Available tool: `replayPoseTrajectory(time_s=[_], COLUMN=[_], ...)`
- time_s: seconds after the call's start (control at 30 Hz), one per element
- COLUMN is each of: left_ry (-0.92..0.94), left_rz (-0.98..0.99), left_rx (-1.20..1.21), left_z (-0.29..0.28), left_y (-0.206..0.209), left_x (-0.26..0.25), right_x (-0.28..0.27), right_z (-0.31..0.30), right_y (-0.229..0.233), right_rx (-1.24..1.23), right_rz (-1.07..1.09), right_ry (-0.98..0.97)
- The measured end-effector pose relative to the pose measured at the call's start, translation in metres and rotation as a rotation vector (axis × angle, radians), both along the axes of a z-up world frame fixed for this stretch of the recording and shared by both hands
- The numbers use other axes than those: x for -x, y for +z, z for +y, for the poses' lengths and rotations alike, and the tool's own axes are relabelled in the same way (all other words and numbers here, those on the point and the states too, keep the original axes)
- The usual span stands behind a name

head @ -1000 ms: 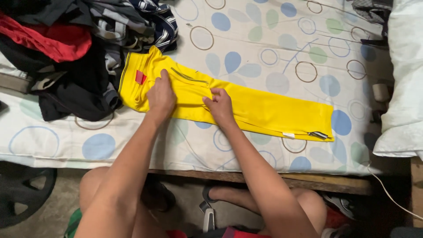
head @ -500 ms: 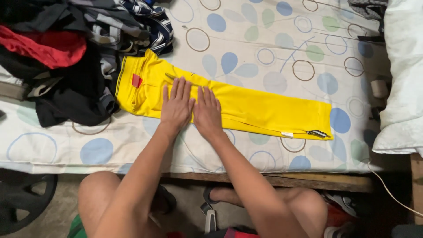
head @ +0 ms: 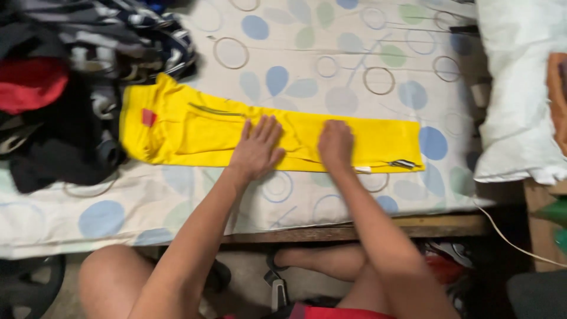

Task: Folding a yellow polo shirt on a bed.

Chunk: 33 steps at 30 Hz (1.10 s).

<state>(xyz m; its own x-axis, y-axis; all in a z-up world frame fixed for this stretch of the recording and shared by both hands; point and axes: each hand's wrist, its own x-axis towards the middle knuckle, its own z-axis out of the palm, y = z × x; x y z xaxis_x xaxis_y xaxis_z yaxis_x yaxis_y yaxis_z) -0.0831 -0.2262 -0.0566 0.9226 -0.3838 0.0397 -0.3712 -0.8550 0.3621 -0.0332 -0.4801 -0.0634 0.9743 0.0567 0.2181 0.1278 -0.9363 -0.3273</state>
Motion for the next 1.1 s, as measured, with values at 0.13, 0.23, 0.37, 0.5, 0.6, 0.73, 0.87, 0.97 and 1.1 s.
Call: replayPoseTrajectory(time_s=[0.13, 0.23, 0.37, 0.5, 0.6, 0.73, 0.87, 0.97, 1.1], left_ry=[-0.171, -0.262, -0.309, -0.372, -0.381, -0.4, -0.391, -0.364, -0.32], left_rz=[0.112, 0.116, 0.023, -0.038, -0.076, -0.064, -0.044, 0.063, 0.293], left_rx=[-0.02, -0.008, -0.098, -0.107, -0.071, -0.091, -0.071, -0.047, 0.082], left_z=[-0.046, -0.074, -0.103, -0.126, -0.141, -0.154, -0.165, -0.169, -0.168], left_y=[0.028, 0.022, 0.023, 0.011, -0.001, -0.009, -0.019, 0.008, 0.039], left_x=[-0.01, -0.018, -0.028, -0.035, -0.036, -0.038, -0.037, -0.032, -0.028], right_x=[-0.016, -0.028, -0.037, -0.042, -0.045, -0.059, -0.068, -0.059, -0.044], right_z=[-0.077, -0.119, -0.147, -0.161, -0.187, -0.218, -0.23, -0.217, -0.18], right_y=[0.044, 0.064, 0.075, 0.08, 0.058, 0.036, 0.02, 0.026, 0.06], right_rx=[0.199, 0.265, 0.135, 0.051, -0.06, -0.04, -0.156, -0.218, -0.08], right_rz=[0.147, 0.256, 0.48, 0.58, 0.58, 0.625, 0.426, 0.343, 0.375], right_ry=[-0.303, -0.55, -0.676, -0.692, -0.61, -0.497, -0.45, -0.518, -0.614])
